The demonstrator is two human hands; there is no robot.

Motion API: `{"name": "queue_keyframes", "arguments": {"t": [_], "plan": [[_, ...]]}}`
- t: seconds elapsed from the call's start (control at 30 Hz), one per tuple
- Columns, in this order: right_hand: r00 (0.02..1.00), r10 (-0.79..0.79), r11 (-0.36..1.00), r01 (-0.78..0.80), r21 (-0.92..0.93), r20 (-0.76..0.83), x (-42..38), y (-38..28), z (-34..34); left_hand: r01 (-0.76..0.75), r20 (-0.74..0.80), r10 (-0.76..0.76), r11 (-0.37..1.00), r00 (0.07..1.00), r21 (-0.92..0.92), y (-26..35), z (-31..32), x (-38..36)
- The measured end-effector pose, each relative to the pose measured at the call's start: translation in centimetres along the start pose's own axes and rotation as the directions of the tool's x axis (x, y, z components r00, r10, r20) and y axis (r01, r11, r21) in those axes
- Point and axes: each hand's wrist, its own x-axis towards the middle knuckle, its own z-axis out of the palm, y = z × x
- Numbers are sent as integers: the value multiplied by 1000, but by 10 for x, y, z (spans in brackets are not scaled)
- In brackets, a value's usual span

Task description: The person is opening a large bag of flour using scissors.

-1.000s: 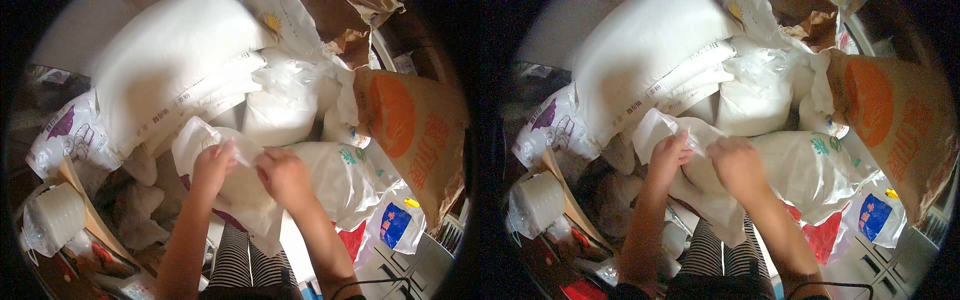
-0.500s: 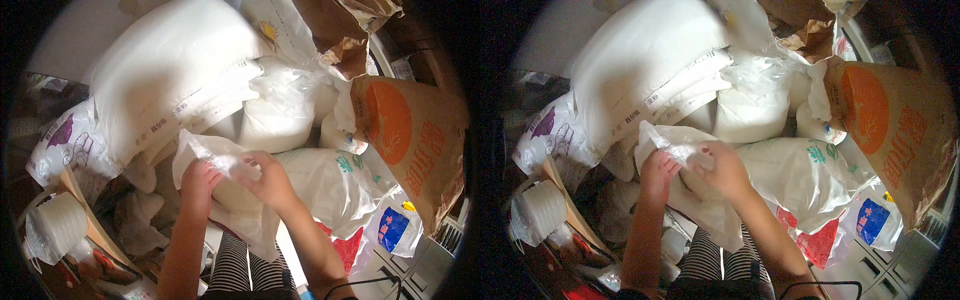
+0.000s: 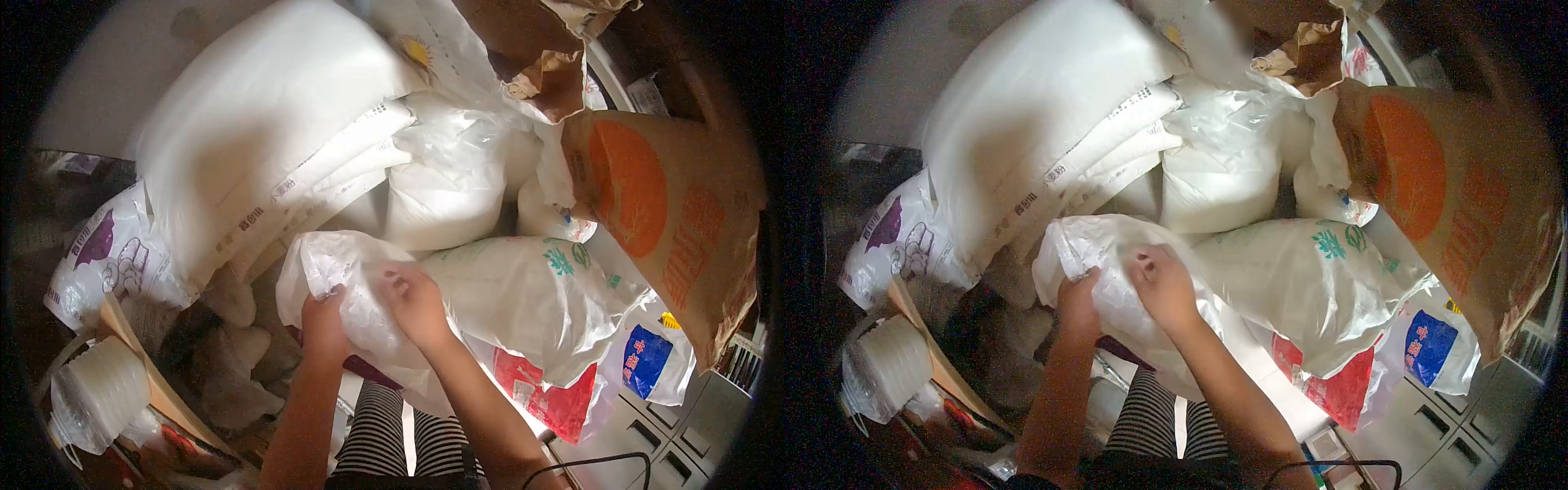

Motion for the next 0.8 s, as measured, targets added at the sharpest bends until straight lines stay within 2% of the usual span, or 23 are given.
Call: {"name": "queue_keyframes", "arguments": {"t": [0.03,0.13,0.17,0.23,0.33,0.37,0.4,0.47,0.53,0.57,0.63,0.67,0.73,0.77,0.8], "plan": [[995,-96,993,96,66,-9,10,-1,6,25,24,-24,998,999,-51,4,1,-2],[979,-121,993,117,31,166,26,-7,15,37,12,-36,997,999,-66,11,6,-11],[975,-125,992,123,25,182,28,-3,20,29,10,-28,997,1000,-67,8,3,-10],[964,-199,979,205,-16,175,30,0,20,15,9,-14,997,1000,-70,4,0,-8],[952,-294,955,296,-18,92,31,1,11,82,-113,-81,997,990,2,12,5,-16],[946,-318,948,319,-11,55,31,4,6,55,-119,-40,991,992,121,10,2,-17],[986,-162,987,162,1,-46,33,14,-2,27,-119,2,971,993,237,7,-2,-18],[961,154,987,-142,68,-230,48,31,-19,20,-146,27,951,989,310,9,-2,-18],[959,72,993,-93,-66,-275,51,23,-32,65,-198,-17,970,980,236,21,4,-20],[955,30,989,-72,-132,-296,52,18,-36,-12,-199,88,935,976,354,28,10,-21],[963,-233,952,197,-235,-134,42,20,-21,-150,-163,291,807,943,571,39,22,-18],[932,-360,903,337,-268,-43,37,19,-12,-149,-146,263,834,954,531,42,22,-12],[912,-388,893,408,-189,135,33,8,1,-146,-111,216,883,970,447,43,14,5],[889,-401,888,436,-143,222,32,5,5,-101,-170,164,940,972,326,40,12,9],[888,-399,888,436,-143,227,33,5,8,-59,-222,104,978,969,200,37,10,12]]}}
